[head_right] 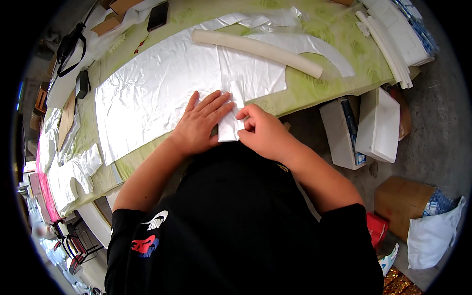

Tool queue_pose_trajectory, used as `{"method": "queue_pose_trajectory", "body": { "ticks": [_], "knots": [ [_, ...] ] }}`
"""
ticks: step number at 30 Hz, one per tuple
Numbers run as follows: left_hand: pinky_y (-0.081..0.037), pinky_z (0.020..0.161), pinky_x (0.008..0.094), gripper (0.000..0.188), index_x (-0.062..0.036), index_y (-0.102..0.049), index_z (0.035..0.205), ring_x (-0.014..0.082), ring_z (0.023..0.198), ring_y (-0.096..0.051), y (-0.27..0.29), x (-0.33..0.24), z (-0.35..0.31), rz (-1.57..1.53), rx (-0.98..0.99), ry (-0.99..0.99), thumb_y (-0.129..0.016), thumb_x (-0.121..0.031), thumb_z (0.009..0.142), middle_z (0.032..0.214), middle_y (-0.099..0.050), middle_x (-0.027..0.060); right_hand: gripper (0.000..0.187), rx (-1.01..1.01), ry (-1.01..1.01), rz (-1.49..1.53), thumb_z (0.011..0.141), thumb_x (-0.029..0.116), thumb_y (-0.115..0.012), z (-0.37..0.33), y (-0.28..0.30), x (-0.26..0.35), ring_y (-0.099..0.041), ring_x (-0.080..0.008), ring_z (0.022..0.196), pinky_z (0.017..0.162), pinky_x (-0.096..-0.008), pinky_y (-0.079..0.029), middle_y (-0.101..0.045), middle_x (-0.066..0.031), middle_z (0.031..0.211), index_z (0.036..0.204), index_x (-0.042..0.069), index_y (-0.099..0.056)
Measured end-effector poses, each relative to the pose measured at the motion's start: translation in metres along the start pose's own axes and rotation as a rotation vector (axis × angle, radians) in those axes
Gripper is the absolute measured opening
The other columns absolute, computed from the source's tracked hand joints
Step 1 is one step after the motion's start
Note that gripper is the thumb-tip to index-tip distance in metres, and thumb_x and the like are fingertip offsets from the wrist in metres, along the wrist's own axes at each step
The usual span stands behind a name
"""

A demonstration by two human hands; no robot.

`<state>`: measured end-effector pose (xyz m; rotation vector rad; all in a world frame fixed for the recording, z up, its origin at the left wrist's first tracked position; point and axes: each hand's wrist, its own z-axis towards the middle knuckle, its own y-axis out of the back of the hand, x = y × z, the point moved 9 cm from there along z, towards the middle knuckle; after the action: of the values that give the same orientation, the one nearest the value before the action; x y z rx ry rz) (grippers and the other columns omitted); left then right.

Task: The person wraps a white rectangular object with clear plastic wrap on a workbench. They repeatedly roll the wrap around the object, smooth it, and fold the edges to secure the package.

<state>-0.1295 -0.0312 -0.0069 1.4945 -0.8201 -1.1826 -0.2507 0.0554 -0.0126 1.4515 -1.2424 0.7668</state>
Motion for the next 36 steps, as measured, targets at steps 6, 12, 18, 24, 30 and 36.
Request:
{"method": "queue_pose_trajectory", "body": {
  "ticks": [6, 12, 18, 24, 30, 36],
  "knots": [
    [-0.018, 0.126, 0.0615, 0.075, -0.0192, -0.05, 0.154, 0.0291, 0.155, -0.034, 0.007, -0.002, -0.002, -0.087, -0.079, -0.004, -0.064, -0.008, 0.081, 0.164, -0.042, 0.0058, 0.036, -0.295, 0.708, -0.544, 0.077, 0.001, -0.069, -0.006, 0.025, 0.049, -0.058, -0.0344, 0.117, 0.1, -0.045, -0.047, -0.069, -0.0053, 0.117, 0.111, 0.01, -0.067],
    [-0.03, 0.123, 0.0569, 0.043, -0.0133, -0.068, 0.129, 0.0307, 0.141, -0.05, 0.015, 0.005, -0.002, -0.168, -0.288, 0.026, -0.069, -0.012, 0.085, 0.145, -0.06, 0.007, 0.039, -0.164, 0.763, -0.651, 0.072, 0.004, -0.071, 0.014, 0.018, 0.032, -0.059, -0.0304, 0.116, 0.101, -0.043, -0.044, -0.07, -0.0013, 0.118, 0.109, 0.014, -0.068],
    [-0.046, 0.105, 0.0463, 0.01, -0.0074, -0.071, 0.094, 0.0322, 0.11, -0.063, 0.023, 0.02, 0.0, -0.312, -0.485, 0.1, -0.073, -0.012, 0.085, 0.111, -0.069, 0.008, 0.03, -0.173, 0.769, -0.595, 0.074, 0.01, -0.074, 0.013, 0.024, 0.039, -0.061, -0.0304, 0.105, 0.096, -0.0419, -0.045, -0.069, -0.0022, 0.107, 0.103, 0.013, -0.068],
    [-0.044, 0.099, 0.0458, 0.016, -0.0082, -0.072, 0.093, 0.0313, 0.109, -0.061, 0.025, 0.025, 0.005, -0.17, -0.456, 0.271, -0.073, -0.024, 0.089, 0.111, -0.068, 0.0056, 0.012, -0.387, 0.659, -0.664, 0.082, 0.014, -0.074, 0.035, 0.029, 0.028, -0.057, -0.0322, 0.085, 0.08, -0.0437, -0.046, -0.063, -0.0082, 0.088, 0.084, 0.007, -0.064],
    [-0.043, 0.099, 0.0457, 0.017, -0.0085, -0.072, 0.09, 0.0309, 0.109, -0.06, 0.022, 0.03, 0.011, -0.156, -0.488, 0.338, -0.07, -0.026, 0.09, 0.11, -0.068, 0.0044, 0.014, -0.541, 0.565, -0.801, 0.084, 0.018, -0.067, 0.042, 0.027, 0.025, -0.061, -0.0322, 0.084, 0.07, -0.0478, -0.047, -0.064, -0.0079, 0.082, 0.075, 0.008, -0.064],
    [-0.042, 0.102, 0.0478, 0.026, -0.0101, -0.068, 0.114, 0.0314, 0.117, -0.058, 0.015, 0.036, 0.017, -0.119, -0.33, 0.469, -0.067, -0.023, 0.092, 0.127, -0.064, 0.0053, 0.014, -0.534, 0.497, -0.855, 0.082, 0.014, -0.068, 0.045, 0.024, 0.029, -0.059, -0.0343, 0.079, 0.069, -0.047, -0.048, -0.062, -0.0088, 0.08, 0.073, 0.007, -0.061]
  ]
}}
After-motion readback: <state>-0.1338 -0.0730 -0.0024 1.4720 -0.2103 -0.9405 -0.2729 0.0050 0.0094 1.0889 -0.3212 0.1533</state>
